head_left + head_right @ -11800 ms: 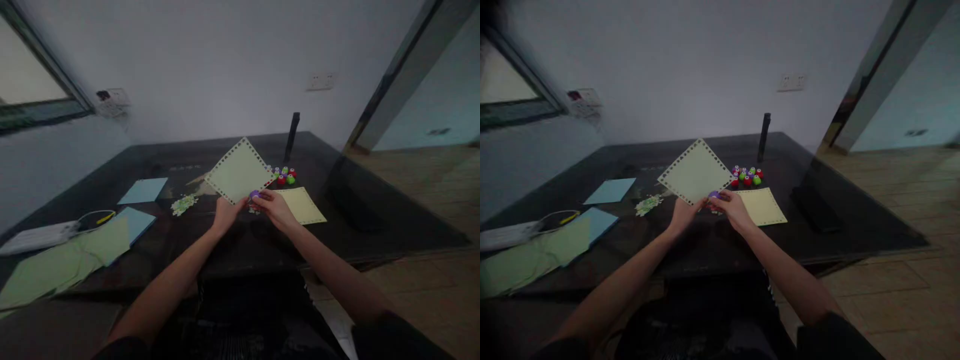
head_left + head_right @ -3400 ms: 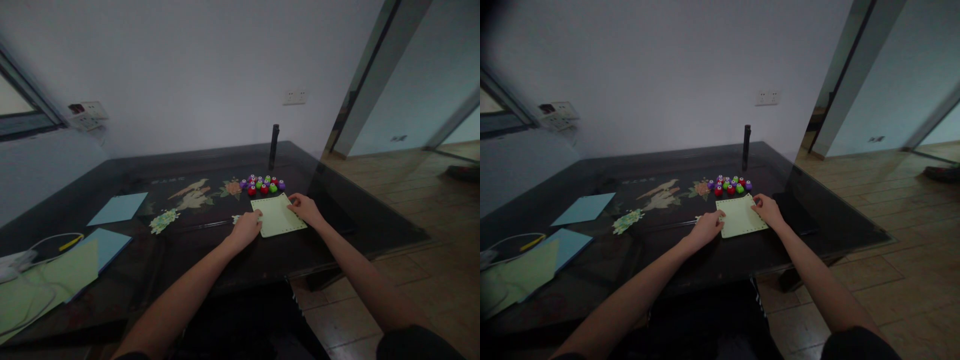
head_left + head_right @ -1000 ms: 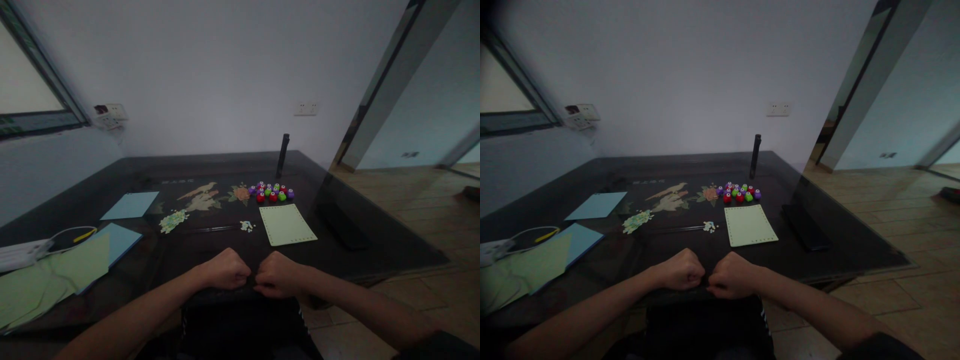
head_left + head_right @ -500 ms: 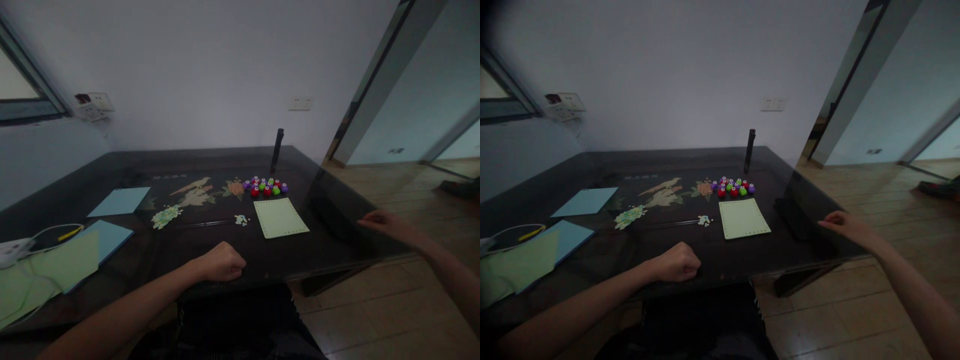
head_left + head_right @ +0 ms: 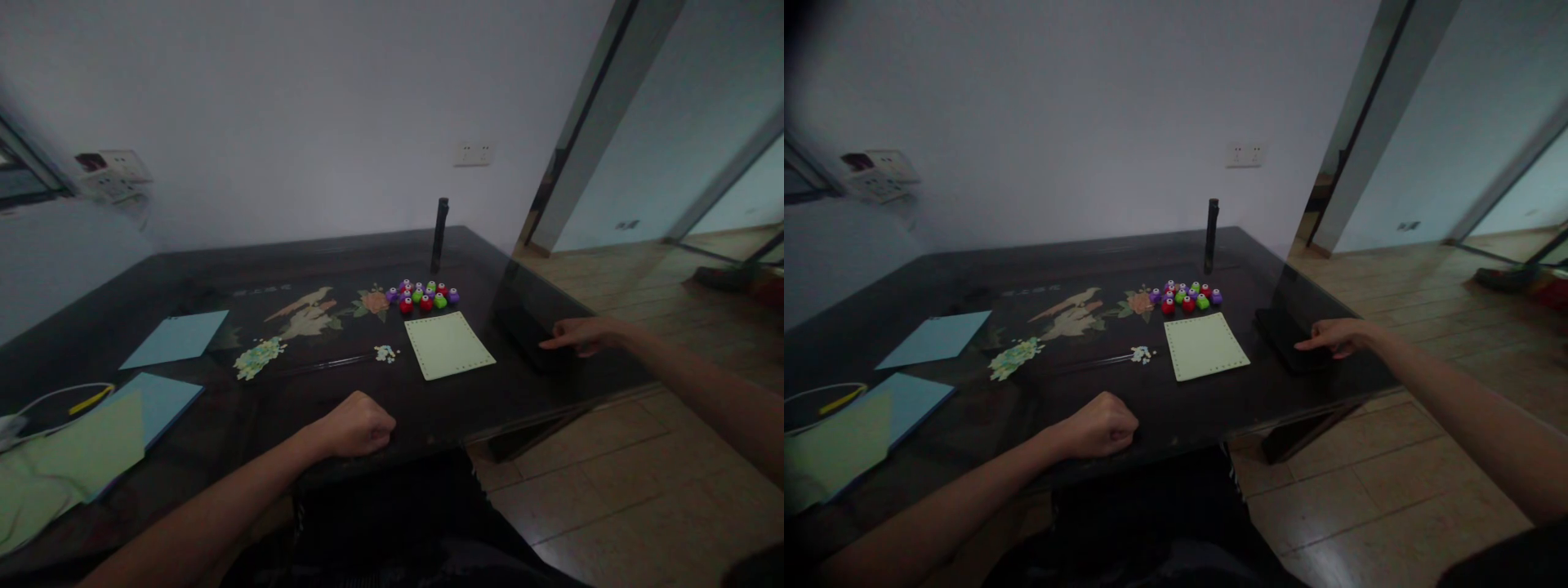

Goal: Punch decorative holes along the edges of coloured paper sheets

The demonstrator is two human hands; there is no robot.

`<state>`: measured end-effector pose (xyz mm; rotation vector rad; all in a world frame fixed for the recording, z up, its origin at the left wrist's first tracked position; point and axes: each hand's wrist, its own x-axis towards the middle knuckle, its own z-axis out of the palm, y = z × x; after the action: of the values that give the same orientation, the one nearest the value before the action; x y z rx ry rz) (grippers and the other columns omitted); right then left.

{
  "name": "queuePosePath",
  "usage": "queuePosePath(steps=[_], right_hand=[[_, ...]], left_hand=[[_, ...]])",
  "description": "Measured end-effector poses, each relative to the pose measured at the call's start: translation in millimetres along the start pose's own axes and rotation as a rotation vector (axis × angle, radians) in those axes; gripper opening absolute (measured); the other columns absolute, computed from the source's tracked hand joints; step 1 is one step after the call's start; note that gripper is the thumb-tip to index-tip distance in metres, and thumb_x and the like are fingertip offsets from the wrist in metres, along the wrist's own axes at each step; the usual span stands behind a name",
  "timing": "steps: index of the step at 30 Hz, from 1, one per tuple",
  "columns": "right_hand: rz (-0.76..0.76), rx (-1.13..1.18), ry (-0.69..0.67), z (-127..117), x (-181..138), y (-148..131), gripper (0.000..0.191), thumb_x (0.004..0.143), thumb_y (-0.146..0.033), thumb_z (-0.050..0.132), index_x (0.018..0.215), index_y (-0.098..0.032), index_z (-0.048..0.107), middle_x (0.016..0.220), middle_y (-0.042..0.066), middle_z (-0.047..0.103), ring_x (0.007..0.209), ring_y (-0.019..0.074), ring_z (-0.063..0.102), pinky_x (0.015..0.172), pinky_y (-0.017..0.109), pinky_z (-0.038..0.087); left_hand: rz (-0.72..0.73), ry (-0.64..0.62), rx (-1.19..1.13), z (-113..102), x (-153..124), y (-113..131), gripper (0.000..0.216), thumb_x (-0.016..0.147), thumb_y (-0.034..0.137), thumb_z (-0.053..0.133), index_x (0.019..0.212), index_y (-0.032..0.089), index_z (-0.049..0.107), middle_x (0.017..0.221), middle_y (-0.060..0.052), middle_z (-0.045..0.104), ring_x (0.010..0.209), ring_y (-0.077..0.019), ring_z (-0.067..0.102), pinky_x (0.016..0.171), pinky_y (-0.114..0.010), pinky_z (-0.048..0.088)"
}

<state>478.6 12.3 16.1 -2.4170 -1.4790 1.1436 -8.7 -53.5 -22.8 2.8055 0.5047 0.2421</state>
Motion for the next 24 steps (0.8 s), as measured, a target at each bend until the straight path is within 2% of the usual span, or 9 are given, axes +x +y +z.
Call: queuePosePath(steps=[3, 9, 13, 16, 20, 22, 24], right_hand=[[-0.006, -0.078, 0.023, 2, 5, 1, 0.042, 0.057, -0.051, 0.076, 0.068, -0.017, 0.054, 0.06, 0.0, 0.049, 0.052, 0.0098, 0.046, 0.045, 0.025, 0.041], [-0.017, -0.107, -0.027, 0, 5, 5, 0.049, 0.055, -0.06, 0.074, 0.071, -0.018, 0.054, 0.065, -0.001, 0.049, 0.057, 0.0101, 0.046, 0.046, 0.022, 0.043], [-0.034, -0.017, -0.058, -4, 3, 6, 0.051, 0.06, -0.065, 0.069, 0.076, -0.018, 0.056, 0.069, 0.001, 0.049, 0.06, 0.0118, 0.047, 0.049, 0.024, 0.046], [-0.001, 0.024, -0.074, -6, 3, 3, 0.052, 0.063, -0.068, 0.063, 0.079, -0.018, 0.058, 0.063, 0.0, 0.046, 0.059, 0.0124, 0.046, 0.051, 0.026, 0.048], [0.059, -0.018, -0.076, -2, -1, -6, 0.043, 0.071, -0.059, 0.063, 0.078, -0.018, 0.056, 0.06, -0.002, 0.044, 0.058, 0.0115, 0.045, 0.054, 0.027, 0.046], [0.023, -0.035, 0.017, 4, -7, -9, 0.041, 0.074, -0.057, 0.061, 0.075, -0.017, 0.053, 0.06, -0.002, 0.044, 0.058, 0.0111, 0.044, 0.054, 0.027, 0.044], [-0.064, -0.056, 0.215, 12, -13, -12, 0.043, 0.076, -0.06, 0.055, 0.071, -0.018, 0.05, 0.059, -0.002, 0.043, 0.058, 0.011, 0.043, 0.054, 0.026, 0.041]], left_hand=[[0.009, 0.008, -0.001, 1, 0, -1, 0.02, 0.068, 0.007, 0.047, 0.055, 0.018, 0.036, 0.05, 0.003, 0.046, 0.048, -0.0085, 0.043, 0.05, -0.023, 0.026], [0.023, 0.026, 0.004, 5, 0, -4, 0.02, 0.067, 0.006, 0.046, 0.055, 0.017, 0.035, 0.049, 0.004, 0.045, 0.048, -0.0082, 0.042, 0.05, -0.022, 0.025], [0.018, 0.026, 0.001, 5, 0, -3, 0.02, 0.068, 0.007, 0.046, 0.056, 0.018, 0.034, 0.049, 0.004, 0.045, 0.048, -0.0084, 0.041, 0.051, -0.023, 0.024], [0.014, 0.021, -0.004, 4, 0, -3, 0.021, 0.068, 0.007, 0.046, 0.056, 0.018, 0.033, 0.049, 0.004, 0.043, 0.048, -0.0085, 0.04, 0.051, -0.024, 0.024], [0.014, 0.014, 0.003, 3, 0, -3, 0.021, 0.068, 0.006, 0.046, 0.056, 0.018, 0.033, 0.05, 0.004, 0.043, 0.048, -0.0083, 0.04, 0.051, -0.023, 0.024], [0.017, 0.013, -0.003, 4, 0, -3, 0.02, 0.069, 0.007, 0.046, 0.056, 0.018, 0.034, 0.05, 0.004, 0.044, 0.048, -0.0083, 0.041, 0.051, -0.023, 0.024], [0.02, 0.017, -0.009, 4, 0, -3, 0.02, 0.069, 0.007, 0.046, 0.057, 0.018, 0.034, 0.05, 0.004, 0.044, 0.048, -0.0085, 0.041, 0.051, -0.023, 0.025]])
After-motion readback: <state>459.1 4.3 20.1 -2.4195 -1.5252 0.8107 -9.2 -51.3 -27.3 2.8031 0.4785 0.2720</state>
